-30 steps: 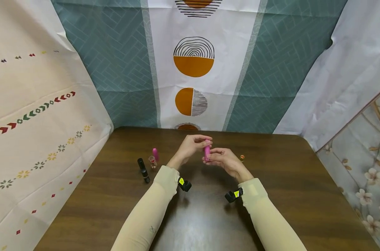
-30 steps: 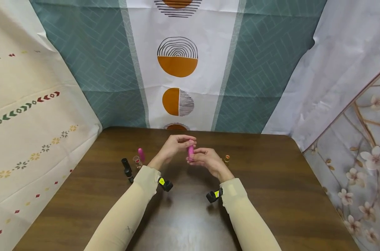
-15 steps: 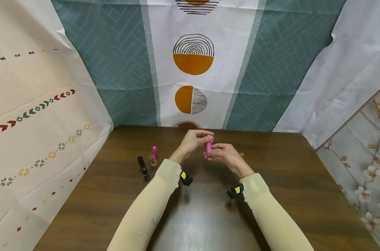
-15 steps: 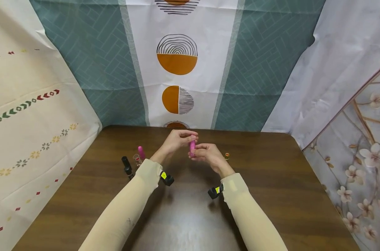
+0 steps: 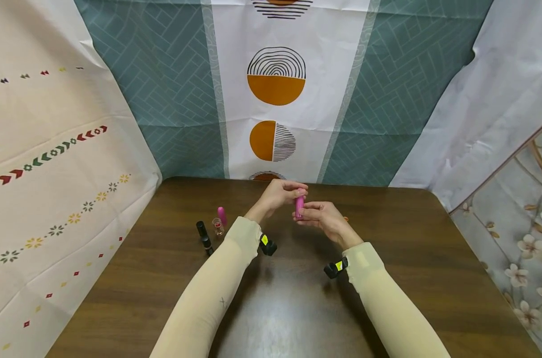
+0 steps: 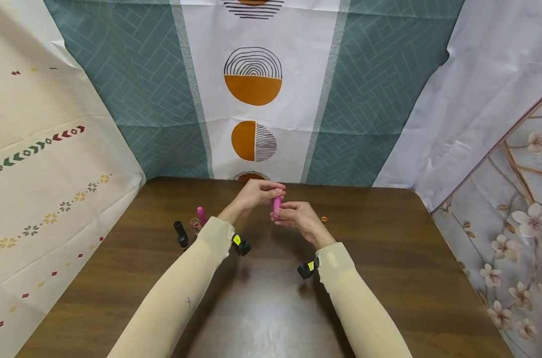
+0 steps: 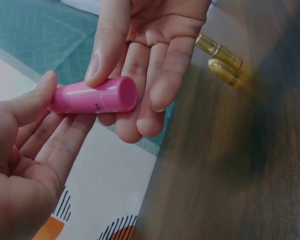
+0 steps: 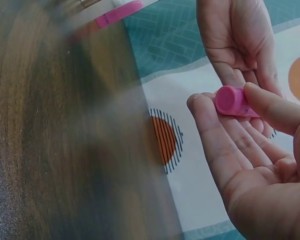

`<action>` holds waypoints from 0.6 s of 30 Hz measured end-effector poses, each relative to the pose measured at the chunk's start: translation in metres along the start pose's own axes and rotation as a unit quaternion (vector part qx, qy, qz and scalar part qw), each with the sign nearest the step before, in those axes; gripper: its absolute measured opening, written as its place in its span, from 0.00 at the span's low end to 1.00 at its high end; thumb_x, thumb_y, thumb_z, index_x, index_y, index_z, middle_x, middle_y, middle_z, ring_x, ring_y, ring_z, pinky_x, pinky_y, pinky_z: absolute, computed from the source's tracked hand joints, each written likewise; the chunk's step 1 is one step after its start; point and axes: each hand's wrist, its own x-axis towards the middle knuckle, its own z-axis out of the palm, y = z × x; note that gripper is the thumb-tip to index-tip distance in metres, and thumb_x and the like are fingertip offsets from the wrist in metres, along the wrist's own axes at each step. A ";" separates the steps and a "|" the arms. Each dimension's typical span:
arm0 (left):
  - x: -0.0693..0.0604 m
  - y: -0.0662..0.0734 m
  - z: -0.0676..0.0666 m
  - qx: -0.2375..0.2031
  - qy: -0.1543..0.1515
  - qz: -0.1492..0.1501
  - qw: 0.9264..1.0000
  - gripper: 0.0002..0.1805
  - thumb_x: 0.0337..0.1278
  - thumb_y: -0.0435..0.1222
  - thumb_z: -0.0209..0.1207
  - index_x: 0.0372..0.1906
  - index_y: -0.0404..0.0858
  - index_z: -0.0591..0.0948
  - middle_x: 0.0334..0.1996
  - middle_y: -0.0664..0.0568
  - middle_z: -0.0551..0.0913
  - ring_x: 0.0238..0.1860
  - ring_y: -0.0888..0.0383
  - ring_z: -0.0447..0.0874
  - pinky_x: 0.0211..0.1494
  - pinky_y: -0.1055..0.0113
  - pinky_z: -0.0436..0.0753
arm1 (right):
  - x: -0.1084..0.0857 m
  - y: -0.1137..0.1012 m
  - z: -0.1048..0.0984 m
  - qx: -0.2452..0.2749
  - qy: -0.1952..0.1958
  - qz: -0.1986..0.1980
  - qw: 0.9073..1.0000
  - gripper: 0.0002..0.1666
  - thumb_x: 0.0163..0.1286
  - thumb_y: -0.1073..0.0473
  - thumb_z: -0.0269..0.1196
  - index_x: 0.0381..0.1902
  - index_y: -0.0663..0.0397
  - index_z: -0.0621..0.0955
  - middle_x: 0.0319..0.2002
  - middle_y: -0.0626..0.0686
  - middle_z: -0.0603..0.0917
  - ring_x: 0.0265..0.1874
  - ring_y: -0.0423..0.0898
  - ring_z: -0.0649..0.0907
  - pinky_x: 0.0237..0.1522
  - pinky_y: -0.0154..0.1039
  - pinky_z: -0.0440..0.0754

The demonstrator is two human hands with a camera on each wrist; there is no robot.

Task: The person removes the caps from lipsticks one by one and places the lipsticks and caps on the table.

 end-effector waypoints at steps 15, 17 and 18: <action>0.001 0.001 0.001 0.005 -0.003 0.000 1.000 0.15 0.68 0.34 0.66 0.56 0.31 0.87 0.49 0.42 0.90 0.54 0.43 0.88 0.62 0.48 0.82 | -0.001 0.002 0.000 -0.008 0.005 -0.020 1.000 0.19 0.77 0.70 0.60 0.58 0.83 0.76 0.43 0.60 0.91 0.41 0.48 0.91 0.60 0.58 0.80; 0.001 0.001 0.001 0.004 -0.002 0.001 1.000 0.15 0.69 0.34 0.66 0.55 0.31 0.87 0.49 0.42 0.90 0.54 0.42 0.88 0.61 0.49 0.83 | -0.001 0.002 0.000 -0.008 0.004 -0.023 1.000 0.19 0.77 0.70 0.61 0.58 0.83 0.77 0.43 0.60 0.91 0.42 0.48 0.91 0.59 0.57 0.81; 0.001 0.001 0.001 0.004 -0.001 0.001 1.000 0.15 0.68 0.34 0.66 0.55 0.31 0.87 0.48 0.42 0.90 0.55 0.41 0.88 0.61 0.50 0.83 | -0.001 0.002 0.000 -0.010 0.004 -0.024 1.000 0.19 0.77 0.70 0.61 0.58 0.83 0.77 0.43 0.60 0.91 0.41 0.48 0.91 0.59 0.56 0.82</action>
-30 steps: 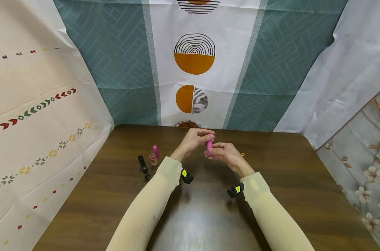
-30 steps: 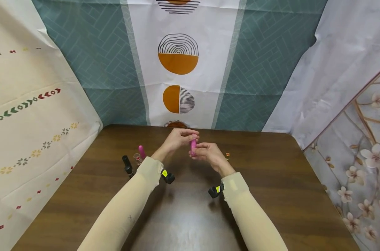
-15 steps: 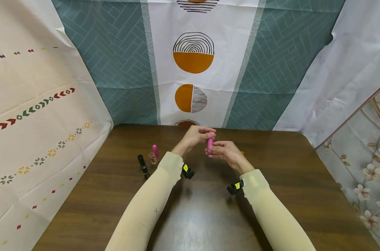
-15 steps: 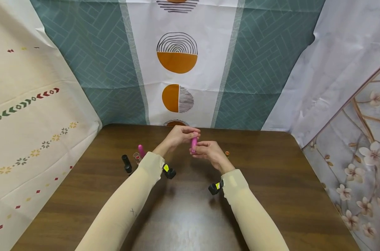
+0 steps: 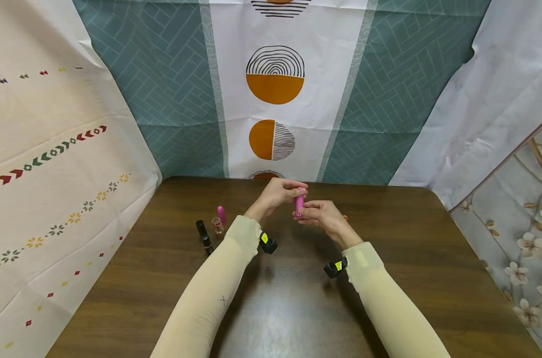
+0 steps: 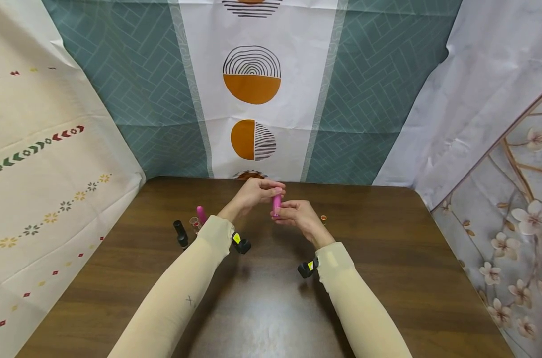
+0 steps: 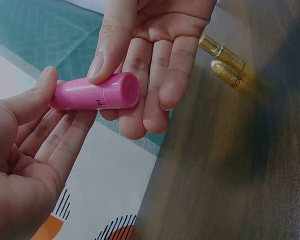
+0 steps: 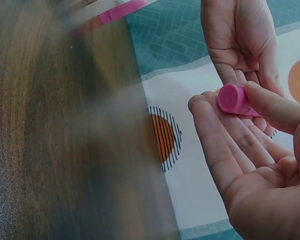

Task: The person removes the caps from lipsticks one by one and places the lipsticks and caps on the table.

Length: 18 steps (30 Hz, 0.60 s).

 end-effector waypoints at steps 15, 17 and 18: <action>-0.003 0.007 -0.014 -0.045 0.064 0.000 0.997 0.17 0.70 0.33 0.64 0.59 0.30 0.85 0.51 0.40 0.89 0.51 0.49 0.90 0.63 0.52 0.82 | -0.003 0.006 0.001 -0.046 0.041 -0.007 0.998 0.20 0.74 0.69 0.65 0.56 0.82 0.78 0.43 0.61 0.91 0.41 0.48 0.91 0.61 0.62 0.77; -0.003 0.009 -0.015 -0.041 0.065 0.000 0.997 0.17 0.70 0.33 0.64 0.59 0.31 0.85 0.52 0.40 0.89 0.52 0.48 0.89 0.62 0.54 0.83 | -0.003 0.005 -0.002 -0.033 0.048 -0.012 0.998 0.21 0.74 0.69 0.65 0.57 0.82 0.77 0.42 0.59 0.91 0.40 0.48 0.91 0.62 0.63 0.76; -0.003 0.009 -0.014 -0.042 0.068 0.002 0.997 0.17 0.70 0.33 0.64 0.59 0.31 0.85 0.52 0.40 0.88 0.53 0.48 0.89 0.62 0.55 0.83 | -0.003 0.004 -0.003 -0.033 0.048 -0.012 0.998 0.21 0.74 0.69 0.65 0.57 0.83 0.77 0.42 0.59 0.91 0.40 0.48 0.91 0.62 0.63 0.76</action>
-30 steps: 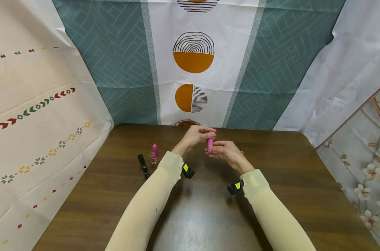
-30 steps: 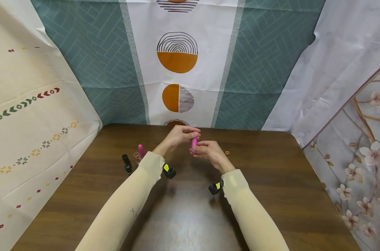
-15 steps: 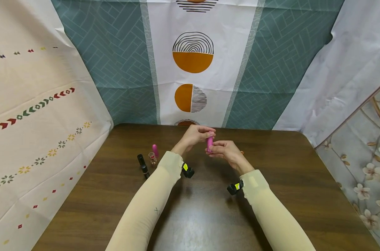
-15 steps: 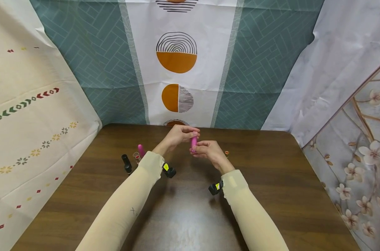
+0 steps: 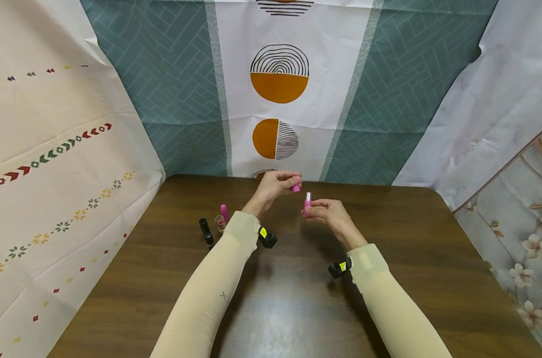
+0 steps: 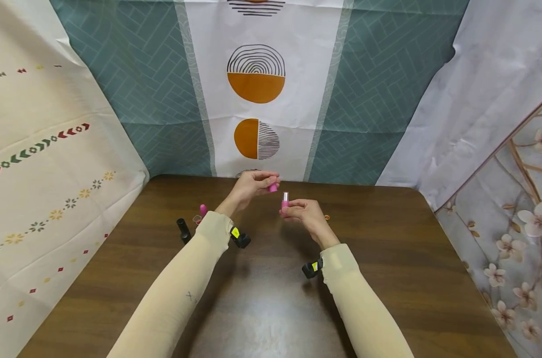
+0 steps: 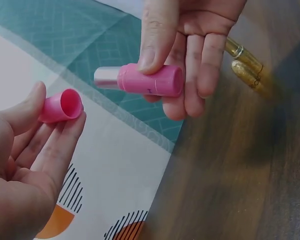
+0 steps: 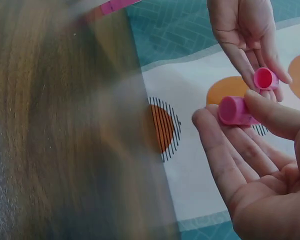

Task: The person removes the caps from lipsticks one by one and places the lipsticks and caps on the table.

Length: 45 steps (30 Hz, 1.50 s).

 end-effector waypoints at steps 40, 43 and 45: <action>-0.003 -0.038 0.040 0.004 -0.024 0.006 1.000 0.16 0.69 0.33 0.65 0.57 0.29 0.86 0.52 0.42 0.87 0.42 0.55 0.89 0.57 0.56 0.85 | -0.009 -0.011 -0.038 -0.015 0.030 -0.011 0.999 0.20 0.75 0.70 0.63 0.58 0.81 0.74 0.41 0.54 0.91 0.41 0.45 0.91 0.54 0.45 0.85; -0.004 -0.043 0.042 0.039 -0.015 0.026 0.999 0.15 0.68 0.34 0.67 0.55 0.31 0.87 0.49 0.43 0.89 0.39 0.57 0.88 0.58 0.51 0.85 | -0.011 -0.009 -0.036 -0.056 0.040 -0.012 0.998 0.19 0.75 0.69 0.64 0.57 0.79 0.75 0.43 0.57 0.91 0.41 0.43 0.90 0.54 0.45 0.86; -0.004 -0.047 0.044 0.076 -0.004 0.041 0.996 0.14 0.67 0.35 0.68 0.53 0.33 0.88 0.46 0.45 0.90 0.37 0.59 0.87 0.56 0.52 0.86 | -0.013 -0.008 -0.034 -0.091 0.049 -0.014 0.995 0.20 0.74 0.68 0.65 0.56 0.78 0.76 0.46 0.62 0.90 0.39 0.41 0.90 0.52 0.40 0.87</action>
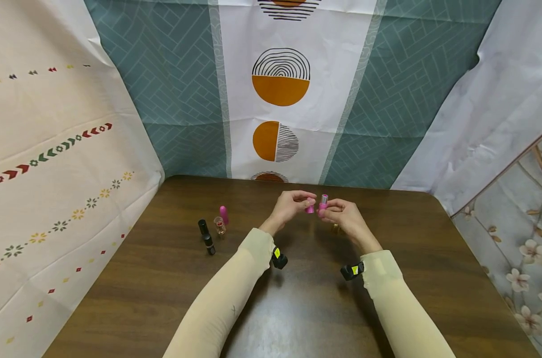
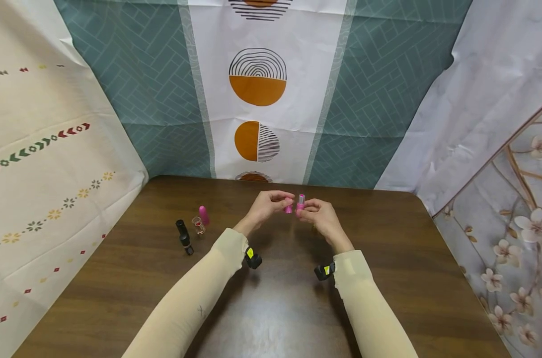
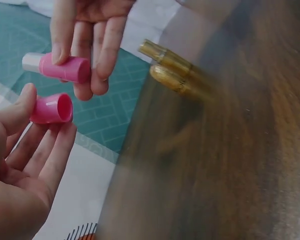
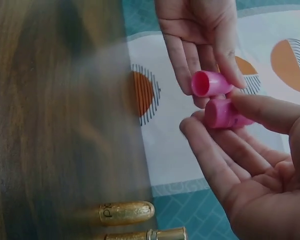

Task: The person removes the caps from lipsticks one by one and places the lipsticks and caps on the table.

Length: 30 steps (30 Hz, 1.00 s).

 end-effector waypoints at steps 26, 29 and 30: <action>-0.013 -0.034 0.017 0.110 0.014 0.004 0.994 0.10 0.62 0.35 0.71 0.46 0.36 0.91 0.36 0.48 0.92 0.34 0.61 0.88 0.43 0.69 0.80 | -0.001 0.023 0.028 -0.242 0.061 0.003 0.968 0.15 0.71 0.67 0.68 0.51 0.70 0.79 0.45 0.67 0.89 0.34 0.58 0.91 0.56 0.54 0.82; -0.014 -0.037 0.017 0.125 0.014 -0.002 0.992 0.10 0.62 0.35 0.72 0.46 0.36 0.91 0.38 0.49 0.92 0.37 0.61 0.87 0.43 0.70 0.80 | 0.000 0.027 0.031 -0.262 0.059 0.004 0.963 0.15 0.72 0.67 0.67 0.52 0.70 0.78 0.43 0.66 0.89 0.32 0.55 0.90 0.55 0.56 0.81; -0.014 -0.037 0.017 0.131 0.014 -0.002 0.991 0.10 0.62 0.35 0.72 0.46 0.36 0.91 0.39 0.49 0.92 0.38 0.60 0.88 0.43 0.70 0.80 | 0.000 0.027 0.032 -0.265 0.058 0.006 0.962 0.16 0.72 0.67 0.67 0.52 0.70 0.77 0.43 0.66 0.89 0.31 0.54 0.90 0.53 0.54 0.81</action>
